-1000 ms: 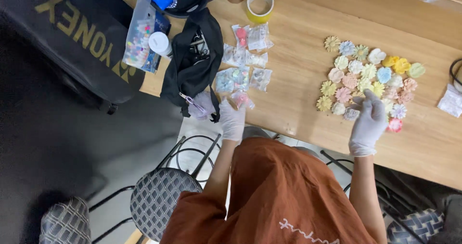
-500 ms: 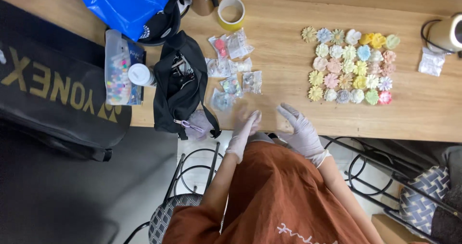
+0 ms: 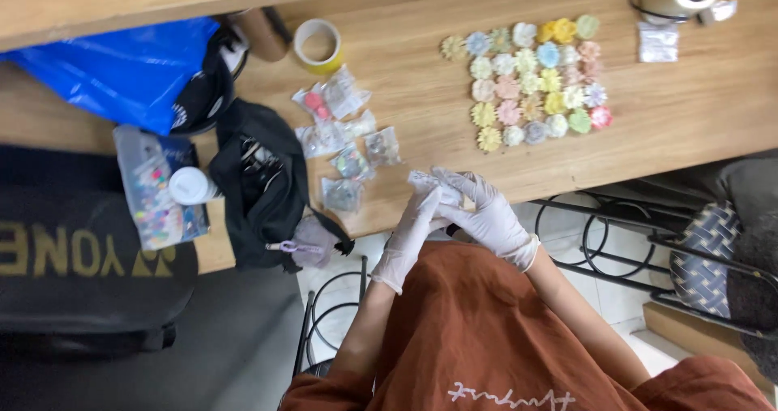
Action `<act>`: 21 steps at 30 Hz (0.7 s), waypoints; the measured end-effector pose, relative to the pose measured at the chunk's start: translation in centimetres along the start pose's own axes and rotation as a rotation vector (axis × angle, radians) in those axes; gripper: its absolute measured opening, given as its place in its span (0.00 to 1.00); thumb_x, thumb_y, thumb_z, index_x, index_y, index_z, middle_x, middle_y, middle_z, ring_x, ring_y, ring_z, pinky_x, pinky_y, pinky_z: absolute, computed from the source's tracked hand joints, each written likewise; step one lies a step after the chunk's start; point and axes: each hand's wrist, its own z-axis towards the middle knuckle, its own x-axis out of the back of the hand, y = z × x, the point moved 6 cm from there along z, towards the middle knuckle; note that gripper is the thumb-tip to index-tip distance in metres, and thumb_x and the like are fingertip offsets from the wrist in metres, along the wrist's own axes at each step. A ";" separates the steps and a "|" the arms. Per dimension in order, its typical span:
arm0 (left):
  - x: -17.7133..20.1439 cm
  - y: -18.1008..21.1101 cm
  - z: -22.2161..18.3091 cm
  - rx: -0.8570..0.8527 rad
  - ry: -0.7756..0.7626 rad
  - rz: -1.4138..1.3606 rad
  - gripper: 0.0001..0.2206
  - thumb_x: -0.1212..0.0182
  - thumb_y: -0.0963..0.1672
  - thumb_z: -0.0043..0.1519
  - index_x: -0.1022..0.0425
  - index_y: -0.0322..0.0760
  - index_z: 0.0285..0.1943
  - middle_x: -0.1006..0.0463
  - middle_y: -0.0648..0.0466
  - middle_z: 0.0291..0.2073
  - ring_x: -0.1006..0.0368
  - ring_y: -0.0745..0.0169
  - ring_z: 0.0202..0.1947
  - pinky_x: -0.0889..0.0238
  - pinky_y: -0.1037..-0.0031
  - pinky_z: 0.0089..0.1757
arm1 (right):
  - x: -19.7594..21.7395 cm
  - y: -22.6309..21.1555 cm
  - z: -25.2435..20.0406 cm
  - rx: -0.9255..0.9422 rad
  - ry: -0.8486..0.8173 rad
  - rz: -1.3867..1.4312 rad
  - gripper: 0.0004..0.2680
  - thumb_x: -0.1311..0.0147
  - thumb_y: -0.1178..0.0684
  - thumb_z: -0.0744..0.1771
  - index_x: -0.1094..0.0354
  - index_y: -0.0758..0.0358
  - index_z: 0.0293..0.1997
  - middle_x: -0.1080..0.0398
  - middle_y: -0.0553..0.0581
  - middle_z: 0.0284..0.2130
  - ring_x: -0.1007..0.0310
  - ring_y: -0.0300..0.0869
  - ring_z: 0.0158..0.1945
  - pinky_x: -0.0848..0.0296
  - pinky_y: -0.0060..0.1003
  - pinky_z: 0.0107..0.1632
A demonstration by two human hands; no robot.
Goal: Arranging and sorting small flower-shaped wax decorations on a desk in a studio.
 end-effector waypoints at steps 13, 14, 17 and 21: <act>-8.3 4.9 3.4 -0.098 0.173 0.053 0.21 0.45 0.49 0.65 0.33 0.42 0.68 0.24 0.58 0.53 0.27 0.70 0.49 0.30 0.75 0.45 | 10.3 1.6 -0.7 -0.039 0.319 -0.018 0.12 0.40 0.58 0.67 0.27 0.58 0.57 0.24 0.53 0.36 0.24 0.37 0.39 0.25 0.31 0.44; -9.1 4.8 3.8 -0.100 0.173 0.009 0.20 0.44 0.48 0.65 0.30 0.38 0.66 0.24 0.57 0.52 0.26 0.70 0.49 0.30 0.76 0.45 | 11.4 2.9 -0.9 -0.273 0.330 0.133 0.12 0.42 0.58 0.67 0.28 0.59 0.58 0.24 0.52 0.30 0.24 0.34 0.34 0.25 0.30 0.41; -12.3 2.6 5.6 -0.145 0.126 -0.058 0.19 0.39 0.46 0.68 0.29 0.30 0.64 0.25 0.55 0.48 0.31 0.67 0.45 0.34 0.75 0.44 | 14.6 7.9 -1.5 -0.288 0.407 0.363 0.09 0.41 0.60 0.67 0.28 0.63 0.52 0.26 0.53 0.30 0.29 0.33 0.33 0.27 0.29 0.40; -19.5 2.9 9.0 -0.208 0.130 0.157 0.19 0.36 0.44 0.66 0.28 0.28 0.63 0.24 0.55 0.47 0.31 0.67 0.43 0.37 0.73 0.41 | 21.0 9.3 -3.3 -0.147 0.473 0.196 0.06 0.41 0.61 0.67 0.27 0.67 0.48 0.26 0.50 0.33 0.32 0.32 0.34 0.27 0.28 0.41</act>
